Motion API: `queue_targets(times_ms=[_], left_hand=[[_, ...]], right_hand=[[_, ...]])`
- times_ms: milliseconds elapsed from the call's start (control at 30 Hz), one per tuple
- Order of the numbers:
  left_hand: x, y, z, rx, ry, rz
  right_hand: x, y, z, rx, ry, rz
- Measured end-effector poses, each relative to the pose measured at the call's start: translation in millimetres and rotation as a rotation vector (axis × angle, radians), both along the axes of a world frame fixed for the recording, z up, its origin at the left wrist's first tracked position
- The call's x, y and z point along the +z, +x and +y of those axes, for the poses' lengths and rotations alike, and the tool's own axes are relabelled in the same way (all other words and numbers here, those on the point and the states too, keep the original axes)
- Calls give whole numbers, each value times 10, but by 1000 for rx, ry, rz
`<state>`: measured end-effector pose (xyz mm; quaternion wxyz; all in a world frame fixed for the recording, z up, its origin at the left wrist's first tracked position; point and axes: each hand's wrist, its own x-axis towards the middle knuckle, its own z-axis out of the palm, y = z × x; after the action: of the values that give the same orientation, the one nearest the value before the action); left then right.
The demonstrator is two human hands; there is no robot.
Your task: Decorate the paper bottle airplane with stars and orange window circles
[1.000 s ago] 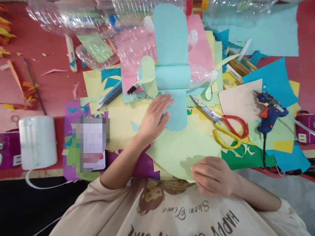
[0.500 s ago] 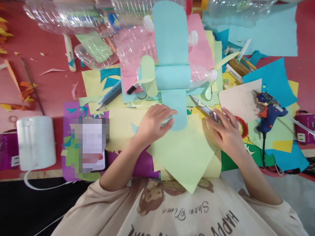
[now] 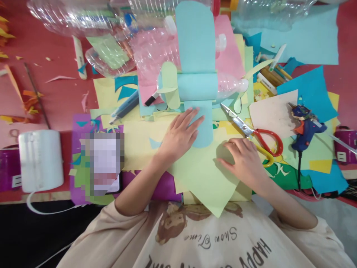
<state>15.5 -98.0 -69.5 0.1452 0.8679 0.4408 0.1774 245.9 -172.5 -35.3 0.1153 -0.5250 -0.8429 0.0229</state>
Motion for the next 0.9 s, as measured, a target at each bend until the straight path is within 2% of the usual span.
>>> queue_targets(times_ms=[167, 500, 767, 900], left_hand=[[-8, -7, -1, -6, -19, -21], [14, -15, -13, -4, -31, -26], [8, 7, -33, -3, -41, 30], [-12, 11, -34, 4, -28, 16]], right_hand=[[-5, -131, -83, -69, -80, -68], [65, 18, -367, -129, -169, -64], [36, 102, -666, -207, -174, 12], [-8, 162, -807, -296, -188, 53]])
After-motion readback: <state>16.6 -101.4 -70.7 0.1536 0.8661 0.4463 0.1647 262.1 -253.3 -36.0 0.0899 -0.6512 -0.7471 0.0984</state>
